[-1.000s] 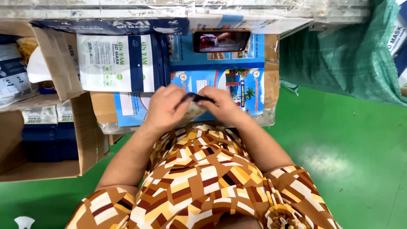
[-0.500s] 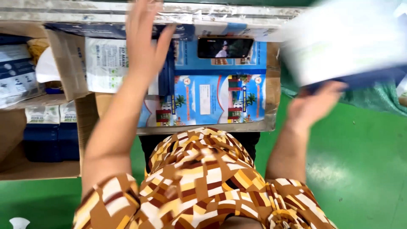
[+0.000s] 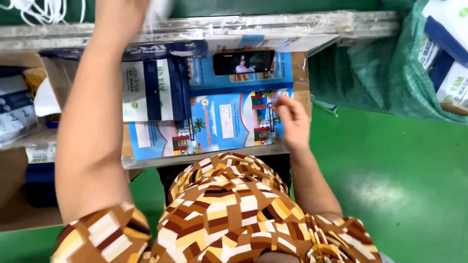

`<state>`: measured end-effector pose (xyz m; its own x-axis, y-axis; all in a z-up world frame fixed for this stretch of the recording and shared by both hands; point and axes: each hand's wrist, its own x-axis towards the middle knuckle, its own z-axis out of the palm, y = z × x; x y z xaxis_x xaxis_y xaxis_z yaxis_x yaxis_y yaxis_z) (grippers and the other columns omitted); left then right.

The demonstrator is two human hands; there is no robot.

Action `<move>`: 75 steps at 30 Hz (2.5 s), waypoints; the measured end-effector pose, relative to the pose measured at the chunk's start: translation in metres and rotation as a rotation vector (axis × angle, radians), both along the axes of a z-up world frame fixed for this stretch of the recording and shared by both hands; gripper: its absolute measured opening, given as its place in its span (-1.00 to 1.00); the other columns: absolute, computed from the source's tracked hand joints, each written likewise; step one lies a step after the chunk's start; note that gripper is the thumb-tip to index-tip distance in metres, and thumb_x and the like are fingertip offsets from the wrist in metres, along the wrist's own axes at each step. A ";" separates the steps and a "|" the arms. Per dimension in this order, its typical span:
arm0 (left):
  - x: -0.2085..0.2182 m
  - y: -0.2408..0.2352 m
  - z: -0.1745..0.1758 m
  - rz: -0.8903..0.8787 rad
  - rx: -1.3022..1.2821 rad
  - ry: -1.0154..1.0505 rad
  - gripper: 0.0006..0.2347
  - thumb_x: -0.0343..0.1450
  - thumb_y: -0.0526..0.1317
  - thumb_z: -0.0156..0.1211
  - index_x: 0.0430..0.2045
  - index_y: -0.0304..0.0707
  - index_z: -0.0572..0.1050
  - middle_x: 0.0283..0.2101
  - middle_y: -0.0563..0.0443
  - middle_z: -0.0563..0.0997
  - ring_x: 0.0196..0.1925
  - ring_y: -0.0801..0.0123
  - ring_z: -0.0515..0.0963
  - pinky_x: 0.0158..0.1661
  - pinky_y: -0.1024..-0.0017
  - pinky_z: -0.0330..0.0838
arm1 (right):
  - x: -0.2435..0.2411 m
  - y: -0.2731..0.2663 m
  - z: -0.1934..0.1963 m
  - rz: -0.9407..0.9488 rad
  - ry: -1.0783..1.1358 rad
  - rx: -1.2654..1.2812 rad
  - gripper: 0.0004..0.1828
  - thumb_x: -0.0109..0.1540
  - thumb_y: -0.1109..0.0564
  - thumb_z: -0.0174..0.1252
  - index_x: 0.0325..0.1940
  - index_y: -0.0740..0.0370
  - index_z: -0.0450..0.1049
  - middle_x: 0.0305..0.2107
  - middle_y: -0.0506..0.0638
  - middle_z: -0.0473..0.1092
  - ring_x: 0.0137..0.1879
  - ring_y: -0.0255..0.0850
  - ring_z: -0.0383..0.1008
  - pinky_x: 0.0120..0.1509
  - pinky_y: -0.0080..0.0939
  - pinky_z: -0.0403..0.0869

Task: Manually sorting and packaging facial masks into product sleeves.

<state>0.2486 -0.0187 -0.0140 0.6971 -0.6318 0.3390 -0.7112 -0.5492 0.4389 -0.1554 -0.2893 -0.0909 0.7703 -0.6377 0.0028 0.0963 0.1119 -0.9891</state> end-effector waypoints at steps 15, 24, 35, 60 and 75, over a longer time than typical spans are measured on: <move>-0.249 0.032 -0.081 -0.235 -0.547 1.323 -0.49 0.45 -0.29 0.31 0.31 -0.44 0.33 0.19 -0.08 0.56 0.22 0.38 0.51 0.21 0.40 0.40 | 0.047 0.093 0.026 0.481 0.178 0.028 -0.15 0.25 0.23 0.33 0.53 0.18 0.05 0.28 0.13 0.25 0.39 -0.13 0.30 0.44 -0.14 0.35; -0.248 0.017 -0.016 -0.361 -0.071 0.210 -0.09 0.25 -0.20 0.46 0.43 -0.45 -0.08 0.49 -0.41 0.04 0.55 -0.31 -0.12 0.39 -0.32 -0.31 | 0.033 0.076 0.040 0.342 0.101 -0.976 -0.38 0.16 0.29 0.36 0.29 0.13 0.40 0.11 0.11 0.44 0.23 -0.01 0.46 0.25 -0.16 0.45; -0.246 -0.005 -0.060 -0.236 -0.030 0.155 -0.36 0.29 -0.36 0.35 0.35 -0.11 0.32 0.06 0.05 0.55 0.35 0.15 0.46 0.48 -0.24 -0.21 | 0.040 0.082 0.007 0.394 -0.069 -0.630 -0.48 0.14 0.28 0.42 0.14 0.17 0.40 0.21 0.19 0.33 0.33 0.01 0.38 0.36 -0.10 0.40; -0.180 0.059 -0.050 0.289 -0.234 0.227 -0.70 0.43 -0.38 0.13 0.06 -0.28 0.54 -0.03 -0.23 0.53 0.06 -0.06 0.54 0.09 0.15 0.45 | 0.032 0.007 0.097 1.030 0.046 -0.134 -0.61 0.32 0.03 0.12 0.18 0.21 0.51 -0.07 0.07 0.54 0.00 -0.14 0.53 0.13 -0.21 0.46; -0.139 0.099 -0.124 0.493 -0.401 0.477 -0.82 0.45 -0.25 0.40 -0.37 -0.36 0.51 -0.36 -0.11 0.61 -0.33 0.25 0.58 -0.25 0.30 0.48 | 0.041 0.061 0.026 0.444 0.325 -1.181 -0.50 0.03 0.29 0.29 0.05 0.02 0.65 -0.15 -0.01 0.57 0.06 0.11 0.51 0.19 0.01 0.43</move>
